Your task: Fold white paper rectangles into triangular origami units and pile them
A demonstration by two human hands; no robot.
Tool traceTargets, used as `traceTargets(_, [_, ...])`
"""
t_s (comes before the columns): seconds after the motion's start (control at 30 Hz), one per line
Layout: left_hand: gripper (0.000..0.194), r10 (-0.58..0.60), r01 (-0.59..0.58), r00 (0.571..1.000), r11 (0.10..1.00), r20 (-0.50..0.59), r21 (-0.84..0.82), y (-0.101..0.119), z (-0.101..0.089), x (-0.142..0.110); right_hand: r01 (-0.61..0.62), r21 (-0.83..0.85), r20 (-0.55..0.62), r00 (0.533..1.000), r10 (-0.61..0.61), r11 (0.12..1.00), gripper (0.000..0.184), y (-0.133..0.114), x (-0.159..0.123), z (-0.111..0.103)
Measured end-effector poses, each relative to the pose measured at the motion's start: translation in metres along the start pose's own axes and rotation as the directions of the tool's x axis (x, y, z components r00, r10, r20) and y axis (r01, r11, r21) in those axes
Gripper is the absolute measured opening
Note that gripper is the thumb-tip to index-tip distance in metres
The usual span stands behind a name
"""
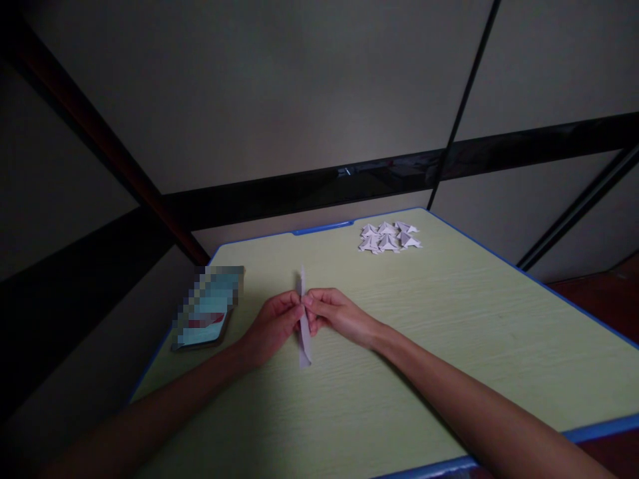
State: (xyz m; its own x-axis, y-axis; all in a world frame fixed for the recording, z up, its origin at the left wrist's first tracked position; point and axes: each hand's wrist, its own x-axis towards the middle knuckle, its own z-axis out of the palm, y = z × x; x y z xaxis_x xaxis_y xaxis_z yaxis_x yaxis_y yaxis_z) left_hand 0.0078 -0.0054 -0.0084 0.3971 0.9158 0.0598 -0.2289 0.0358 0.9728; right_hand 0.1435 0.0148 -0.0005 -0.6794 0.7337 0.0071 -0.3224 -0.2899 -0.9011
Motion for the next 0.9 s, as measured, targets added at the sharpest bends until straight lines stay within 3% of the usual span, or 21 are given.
traceTargets(0.37, [0.017,-0.016,0.019,1.000,0.994,0.025,-0.107,0.004,0.002,0.000,0.002,-0.016,-0.019,1.000,-0.002,1.000,0.034,-0.001,0.000,0.000])
traceTargets(0.53, [0.017,-0.082,0.082,0.997,0.988,0.000,-0.132,0.008,0.004,-0.001,0.030,-0.022,-0.013,0.999,-0.030,0.999,0.036,0.001,0.000,-0.001])
traceTargets(0.73, [0.018,-0.155,0.143,0.986,0.976,-0.066,-0.162,0.009,0.006,0.000,0.068,-0.273,-0.039,0.996,-0.082,0.960,0.036,-0.006,-0.003,0.002])
traceTargets(0.9, [0.021,-0.178,0.153,0.974,0.972,-0.139,-0.176,0.007,0.003,0.001,0.087,-0.354,-0.052,0.992,-0.112,0.931,0.027,-0.017,-0.004,0.000])
